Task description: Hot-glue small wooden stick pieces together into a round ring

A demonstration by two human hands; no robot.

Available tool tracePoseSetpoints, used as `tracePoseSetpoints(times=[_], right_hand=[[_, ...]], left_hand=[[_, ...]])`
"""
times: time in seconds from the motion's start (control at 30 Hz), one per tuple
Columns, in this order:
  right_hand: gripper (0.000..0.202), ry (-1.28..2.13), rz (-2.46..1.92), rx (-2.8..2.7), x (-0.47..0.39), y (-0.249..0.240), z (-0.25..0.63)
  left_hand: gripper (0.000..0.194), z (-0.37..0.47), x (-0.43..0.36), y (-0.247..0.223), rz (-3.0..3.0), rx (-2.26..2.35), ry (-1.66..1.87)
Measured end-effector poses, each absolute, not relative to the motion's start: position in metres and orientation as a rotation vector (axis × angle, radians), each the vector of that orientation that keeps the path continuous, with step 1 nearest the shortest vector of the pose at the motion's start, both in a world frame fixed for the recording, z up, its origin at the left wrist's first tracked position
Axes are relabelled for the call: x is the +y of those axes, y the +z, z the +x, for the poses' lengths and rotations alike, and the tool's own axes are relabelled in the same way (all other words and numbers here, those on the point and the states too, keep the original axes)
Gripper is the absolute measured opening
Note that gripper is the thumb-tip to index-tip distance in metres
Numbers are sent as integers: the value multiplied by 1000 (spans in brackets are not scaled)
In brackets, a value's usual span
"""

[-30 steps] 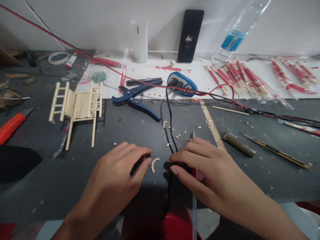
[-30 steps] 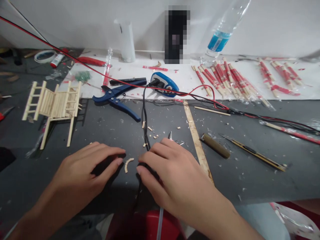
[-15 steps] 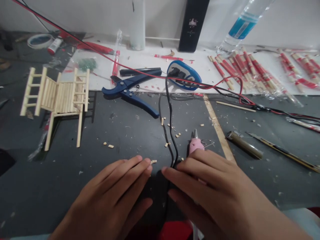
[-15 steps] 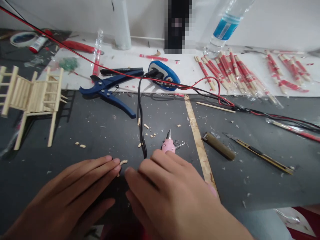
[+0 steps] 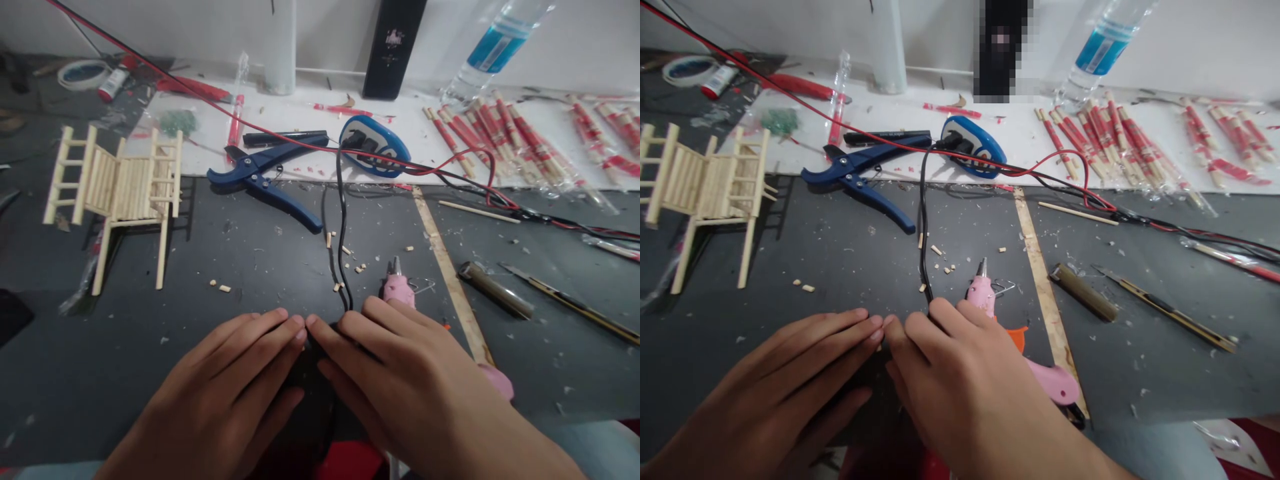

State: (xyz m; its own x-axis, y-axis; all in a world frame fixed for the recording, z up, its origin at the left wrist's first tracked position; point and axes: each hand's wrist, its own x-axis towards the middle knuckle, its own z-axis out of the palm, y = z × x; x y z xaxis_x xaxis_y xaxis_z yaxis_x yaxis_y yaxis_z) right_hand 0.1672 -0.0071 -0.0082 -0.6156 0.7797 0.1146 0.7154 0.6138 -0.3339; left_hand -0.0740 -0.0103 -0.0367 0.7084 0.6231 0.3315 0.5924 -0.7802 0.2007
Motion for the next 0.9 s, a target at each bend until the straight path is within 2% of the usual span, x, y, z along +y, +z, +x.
tracePoseSetpoints(times=[0.17, 0.4, 0.73, 0.9], right_hand=[[10, 397, -1228, -2569, -5, -8, 169], [23, 423, -1211, -2610, -5, -13, 168], [22, 470, -1241, -2436, -6, -6, 169], [22, 312, -1222, -2306, -2, 3, 181]], left_hand=[[35, -73, -7, -36, 2817, 1015, 610], [33, -74, -7, -33, 2792, 1033, 601], [30, -72, -8, -36, 2782, 1053, 632], [34, -75, -6, -33, 2801, 1015, 594]])
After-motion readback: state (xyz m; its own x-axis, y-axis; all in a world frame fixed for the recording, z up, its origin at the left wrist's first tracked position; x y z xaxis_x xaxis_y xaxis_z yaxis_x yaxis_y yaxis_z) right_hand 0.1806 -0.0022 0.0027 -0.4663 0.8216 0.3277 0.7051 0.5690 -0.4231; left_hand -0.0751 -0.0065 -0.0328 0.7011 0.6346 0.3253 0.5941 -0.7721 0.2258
